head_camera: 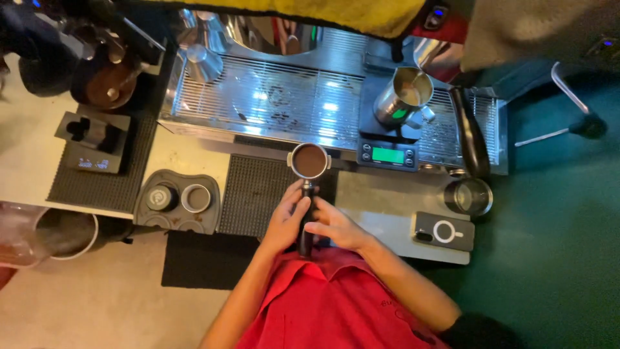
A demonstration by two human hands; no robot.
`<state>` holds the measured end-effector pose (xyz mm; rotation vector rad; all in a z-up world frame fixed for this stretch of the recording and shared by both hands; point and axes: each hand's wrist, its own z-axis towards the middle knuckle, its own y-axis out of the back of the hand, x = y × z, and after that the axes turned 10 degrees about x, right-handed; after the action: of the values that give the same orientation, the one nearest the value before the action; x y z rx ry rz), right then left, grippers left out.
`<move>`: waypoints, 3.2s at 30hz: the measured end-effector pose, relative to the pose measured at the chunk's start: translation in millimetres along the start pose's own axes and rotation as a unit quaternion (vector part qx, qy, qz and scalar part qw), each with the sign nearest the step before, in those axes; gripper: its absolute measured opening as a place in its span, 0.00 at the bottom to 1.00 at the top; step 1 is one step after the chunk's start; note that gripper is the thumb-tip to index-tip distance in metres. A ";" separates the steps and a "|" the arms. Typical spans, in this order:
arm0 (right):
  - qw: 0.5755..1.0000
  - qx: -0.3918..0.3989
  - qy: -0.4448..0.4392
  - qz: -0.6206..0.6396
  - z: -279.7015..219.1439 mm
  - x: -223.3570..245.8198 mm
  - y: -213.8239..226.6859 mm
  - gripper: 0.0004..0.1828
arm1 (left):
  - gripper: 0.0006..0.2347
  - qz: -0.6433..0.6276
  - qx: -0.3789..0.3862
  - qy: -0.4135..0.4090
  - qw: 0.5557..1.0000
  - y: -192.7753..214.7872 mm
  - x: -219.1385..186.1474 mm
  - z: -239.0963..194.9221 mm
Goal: The person prepares espresso by scooping ground coffee into a portafilter, leveling the grounds with a spoon, and tamping the coffee. They then insert the portafilter into the espresso machine to brew the shot. This process is repeated multiple times throughout the video.
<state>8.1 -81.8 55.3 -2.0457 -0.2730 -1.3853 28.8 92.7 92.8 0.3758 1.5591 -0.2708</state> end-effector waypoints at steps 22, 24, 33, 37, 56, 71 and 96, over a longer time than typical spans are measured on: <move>0.890 -0.063 0.393 0.222 250.8 176.1 -113.9 0.26 | 0.12 0.342 0.048 -0.022 0.938 176.8 114.0 2.5; 0.901 -0.106 0.284 0.311 201.9 193.9 -120.6 0.29 | 0.11 0.353 0.039 -0.024 0.935 175.8 115.4 4.2; 0.995 -0.066 -0.017 -0.069 91.1 269.0 -20.7 0.55 | 0.10 0.250 0.065 0.004 0.966 153.0 89.0 18.8; 0.983 -0.046 -0.055 -0.168 76.4 261.1 0.5 0.53 | 0.11 0.241 0.114 -0.003 0.964 100.7 47.4 42.3; 0.917 -0.372 -0.043 -0.139 -56.4 143.6 149.4 0.35 | 0.40 0.003 0.092 0.058 0.994 -73.2 -24.4 137.2; 0.931 -0.362 -0.045 -0.018 -26.8 106.1 136.4 0.33 | 0.33 -0.109 0.055 0.071 0.990 -36.9 12.2 123.5; 0.889 -0.429 0.053 -0.153 111.3 65.9 11.2 0.19 | 0.30 0.006 -0.064 0.003 0.998 172.8 58.0 50.9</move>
<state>125.5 -34.1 83.3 -2.6847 0.1080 -2.0635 144.6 234.4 44.4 0.2856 1.5704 -0.1608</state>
